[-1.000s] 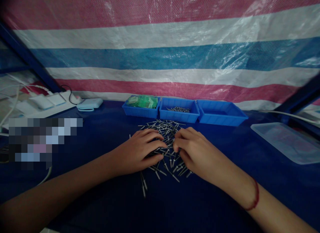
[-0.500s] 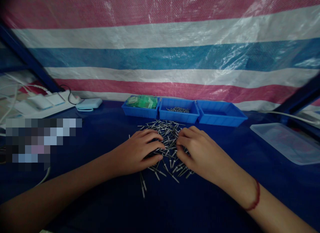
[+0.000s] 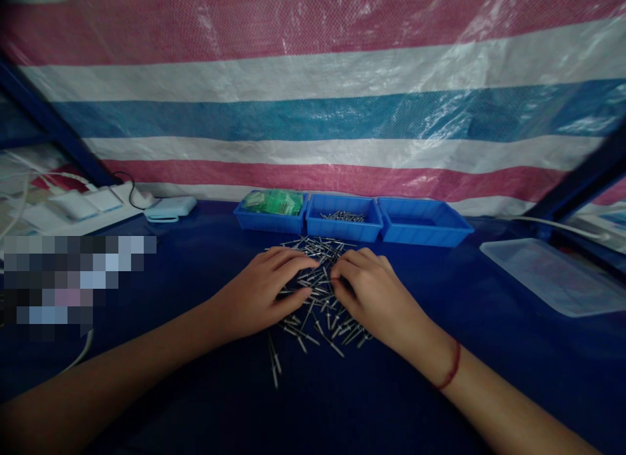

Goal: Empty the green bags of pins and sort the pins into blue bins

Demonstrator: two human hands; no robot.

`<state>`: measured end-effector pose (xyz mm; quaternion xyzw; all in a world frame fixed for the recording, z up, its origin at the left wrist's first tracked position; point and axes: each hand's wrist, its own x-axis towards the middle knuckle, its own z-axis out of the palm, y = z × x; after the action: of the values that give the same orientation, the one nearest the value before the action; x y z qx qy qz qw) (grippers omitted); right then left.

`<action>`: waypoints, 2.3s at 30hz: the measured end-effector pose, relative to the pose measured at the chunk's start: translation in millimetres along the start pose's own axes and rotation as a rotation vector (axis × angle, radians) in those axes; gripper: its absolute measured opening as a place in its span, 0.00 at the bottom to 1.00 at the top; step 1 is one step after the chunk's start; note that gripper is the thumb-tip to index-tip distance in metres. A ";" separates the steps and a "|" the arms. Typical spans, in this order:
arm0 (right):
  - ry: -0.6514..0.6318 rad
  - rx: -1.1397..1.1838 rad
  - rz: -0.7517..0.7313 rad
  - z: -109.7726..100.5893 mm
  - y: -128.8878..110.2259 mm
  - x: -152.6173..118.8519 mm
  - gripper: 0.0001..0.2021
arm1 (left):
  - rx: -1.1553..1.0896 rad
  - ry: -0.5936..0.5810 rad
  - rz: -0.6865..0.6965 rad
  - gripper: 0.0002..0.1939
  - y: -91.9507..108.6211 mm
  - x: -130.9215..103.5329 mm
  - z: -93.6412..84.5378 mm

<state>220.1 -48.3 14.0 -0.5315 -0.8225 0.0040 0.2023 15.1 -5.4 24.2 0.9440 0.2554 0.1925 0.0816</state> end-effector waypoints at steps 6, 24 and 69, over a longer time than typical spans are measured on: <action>0.027 0.006 -0.008 2.7 1.9 -0.8 0.06 | -0.011 0.011 -0.033 0.16 -4.0 -0.2 2.1; 0.005 0.006 -0.043 -1.1 -8.7 -0.5 0.07 | -0.046 0.055 -0.020 0.17 -1.3 1.3 7.5; 0.215 0.597 0.088 -4.3 -37.3 -2.9 0.05 | -0.417 0.393 0.015 0.04 13.9 -2.0 -3.9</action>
<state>189.9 -68.0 25.3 -0.4811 -0.7352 0.1978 0.4347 18.2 -18.1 30.6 0.8531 0.2144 0.4209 0.2215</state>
